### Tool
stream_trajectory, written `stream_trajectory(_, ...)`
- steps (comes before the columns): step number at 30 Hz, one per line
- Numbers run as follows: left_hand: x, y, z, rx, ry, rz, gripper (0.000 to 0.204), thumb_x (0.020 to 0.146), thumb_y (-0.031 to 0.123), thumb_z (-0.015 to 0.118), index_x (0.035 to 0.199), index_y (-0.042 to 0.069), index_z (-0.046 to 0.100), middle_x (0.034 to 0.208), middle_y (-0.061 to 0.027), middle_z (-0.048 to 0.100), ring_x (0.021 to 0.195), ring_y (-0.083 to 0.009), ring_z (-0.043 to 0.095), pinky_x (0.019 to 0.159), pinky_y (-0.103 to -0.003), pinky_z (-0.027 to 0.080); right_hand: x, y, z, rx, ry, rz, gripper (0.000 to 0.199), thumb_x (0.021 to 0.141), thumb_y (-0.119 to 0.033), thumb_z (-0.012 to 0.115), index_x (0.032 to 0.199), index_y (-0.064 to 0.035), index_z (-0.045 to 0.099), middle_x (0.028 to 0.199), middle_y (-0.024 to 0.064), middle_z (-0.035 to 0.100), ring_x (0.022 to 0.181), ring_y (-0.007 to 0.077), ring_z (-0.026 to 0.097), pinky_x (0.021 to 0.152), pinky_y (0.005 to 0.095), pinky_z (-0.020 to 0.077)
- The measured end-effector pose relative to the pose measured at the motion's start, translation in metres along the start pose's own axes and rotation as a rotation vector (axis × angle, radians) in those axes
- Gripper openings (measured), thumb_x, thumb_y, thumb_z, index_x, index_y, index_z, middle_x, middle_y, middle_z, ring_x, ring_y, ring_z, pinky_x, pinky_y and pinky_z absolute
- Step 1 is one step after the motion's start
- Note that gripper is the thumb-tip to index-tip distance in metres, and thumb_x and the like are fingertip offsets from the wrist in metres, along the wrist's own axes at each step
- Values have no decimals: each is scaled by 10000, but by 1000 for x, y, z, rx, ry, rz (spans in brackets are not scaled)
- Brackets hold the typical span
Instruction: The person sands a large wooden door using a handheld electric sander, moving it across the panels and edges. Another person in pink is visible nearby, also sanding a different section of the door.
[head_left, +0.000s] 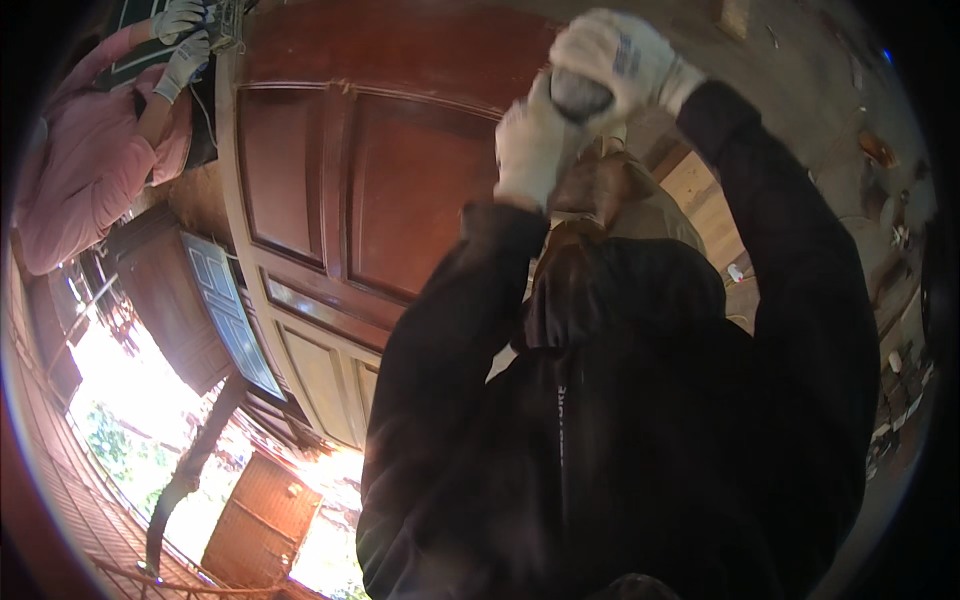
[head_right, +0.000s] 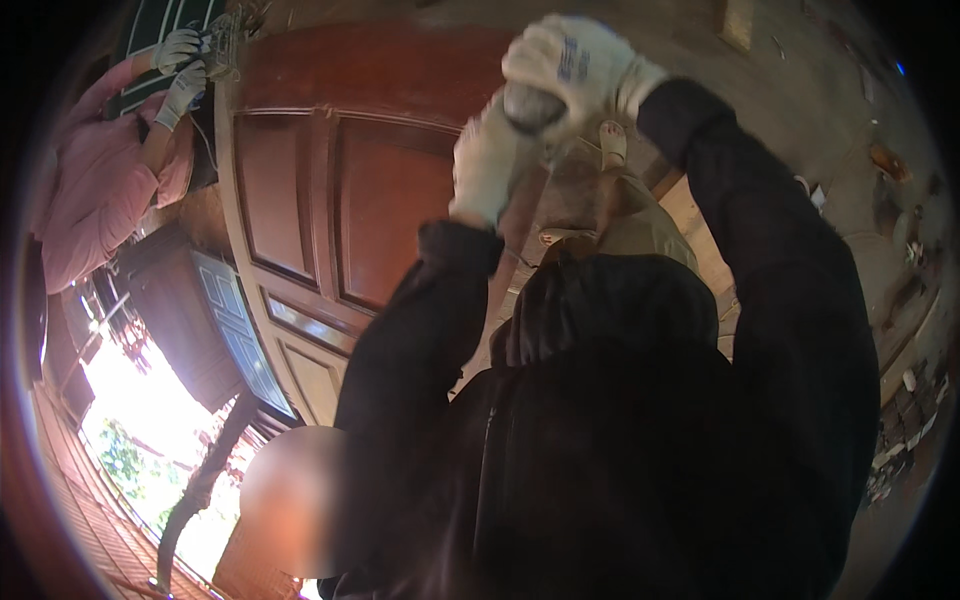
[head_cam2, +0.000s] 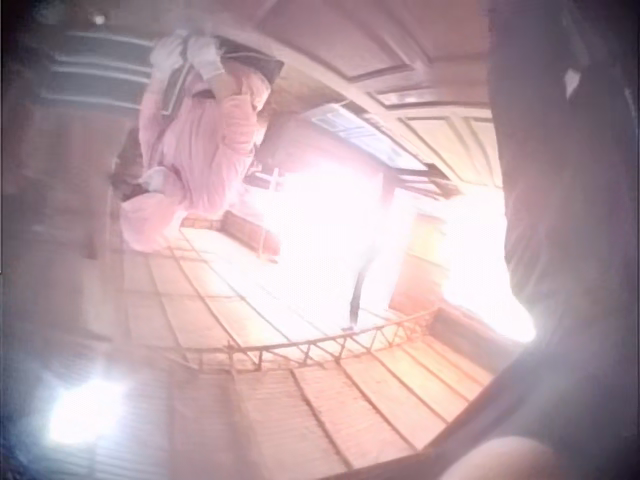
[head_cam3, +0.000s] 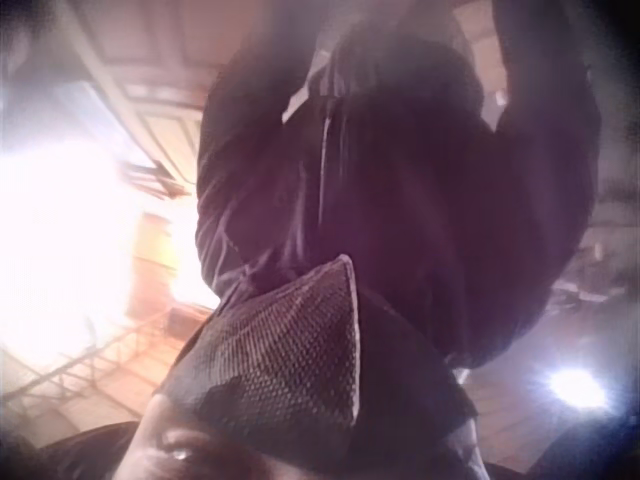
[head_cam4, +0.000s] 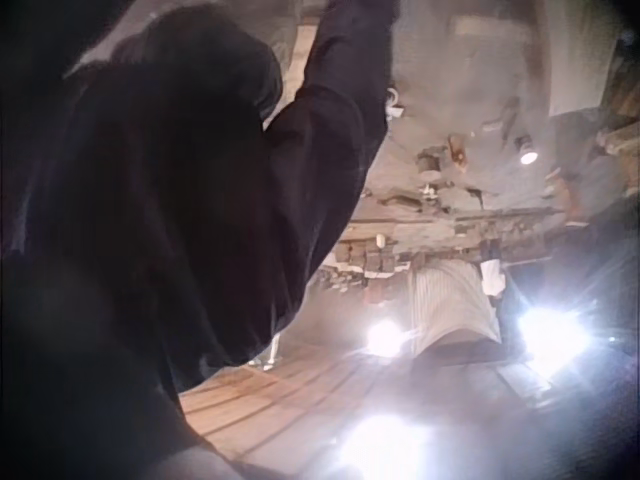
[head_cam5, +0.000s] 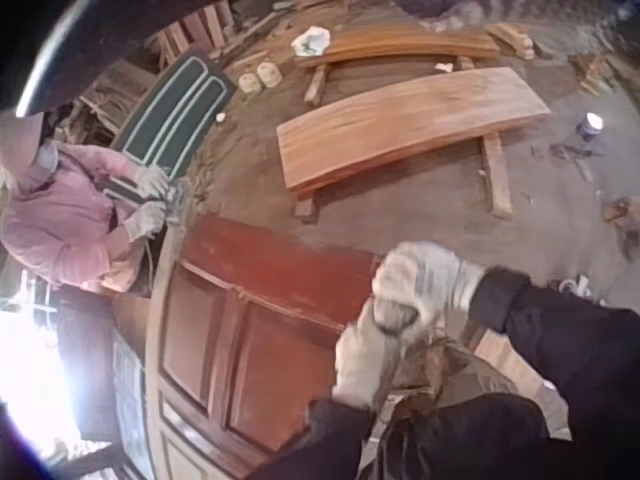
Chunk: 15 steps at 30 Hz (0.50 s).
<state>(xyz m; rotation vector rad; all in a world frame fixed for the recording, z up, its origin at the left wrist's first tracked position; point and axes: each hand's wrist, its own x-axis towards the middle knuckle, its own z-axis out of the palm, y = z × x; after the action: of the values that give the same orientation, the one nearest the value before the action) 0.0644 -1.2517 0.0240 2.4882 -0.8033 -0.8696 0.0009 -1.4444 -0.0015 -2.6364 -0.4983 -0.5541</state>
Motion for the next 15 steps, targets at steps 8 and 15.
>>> stream_trajectory(8, 57, 32, -11, 117, -30, 135, 517, 747, 328, 720, 1163, 34, 637, 1071, -239, 705, 1067, -425, 654, 917, -493, 531, 7, 47, -30, -142, -23, 81, 707, 480, -654, 820, 855, -80, 645, 829, 150, 664, 787, 382, 648, 693, 472, 524)
stream_trajectory(15, -107, -83, 9, 176, -66, 192, 741, 786, 336, 761, 1434, 125, 469, 1115, -208, 690, 1019, -402, 658, 868, -513, 521, -10, -154, 12, 106, -132, 271, 632, 679, -575, 742, 1033, -60, 649, 972, 116, 621, 926, 331, 612, 826, 471, 485)
